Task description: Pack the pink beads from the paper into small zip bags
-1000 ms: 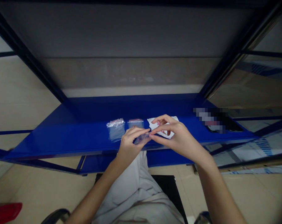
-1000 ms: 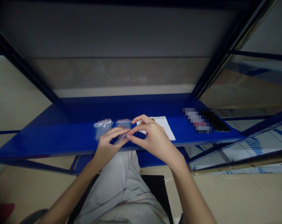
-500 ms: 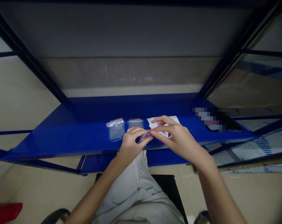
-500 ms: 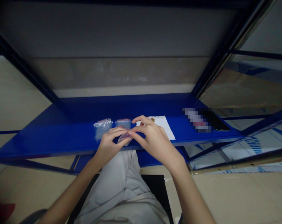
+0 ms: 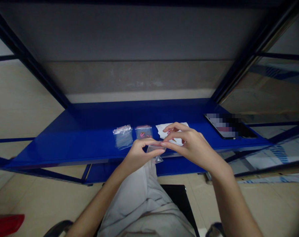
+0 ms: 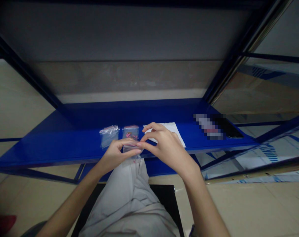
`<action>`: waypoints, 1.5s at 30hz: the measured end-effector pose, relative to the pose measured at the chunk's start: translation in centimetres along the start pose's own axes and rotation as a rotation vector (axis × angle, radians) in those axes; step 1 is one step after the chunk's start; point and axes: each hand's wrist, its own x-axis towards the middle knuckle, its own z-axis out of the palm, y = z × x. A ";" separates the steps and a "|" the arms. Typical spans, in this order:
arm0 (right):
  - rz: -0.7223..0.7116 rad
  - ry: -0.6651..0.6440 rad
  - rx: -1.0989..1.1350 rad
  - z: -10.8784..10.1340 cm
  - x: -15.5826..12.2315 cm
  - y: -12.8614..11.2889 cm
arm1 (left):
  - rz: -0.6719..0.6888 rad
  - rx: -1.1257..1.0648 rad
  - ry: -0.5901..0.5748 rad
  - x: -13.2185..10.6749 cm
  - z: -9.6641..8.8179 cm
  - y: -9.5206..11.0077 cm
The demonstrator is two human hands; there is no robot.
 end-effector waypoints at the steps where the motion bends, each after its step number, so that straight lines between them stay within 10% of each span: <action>1: -0.004 -0.007 0.017 -0.1 0.0 0.1 | -0.016 -0.017 -0.014 0.0 0.0 -0.1; 20: 0.001 0.033 0.194 0.1 0.6 0.5 | -0.142 -0.266 -0.064 0.9 -0.2 -0.8; 26: 0.215 0.170 -0.046 0.5 0.6 4.9 | -0.187 -0.239 0.112 0.7 -0.9 -0.9; 33: 0.442 -0.033 -0.256 2.8 0.1 10.1 | -0.133 -0.216 0.217 0.4 -1.3 -1.3; 45: 0.421 -0.097 -0.233 4.6 0.3 11.6 | -0.203 -0.295 0.247 0.1 -1.2 -1.2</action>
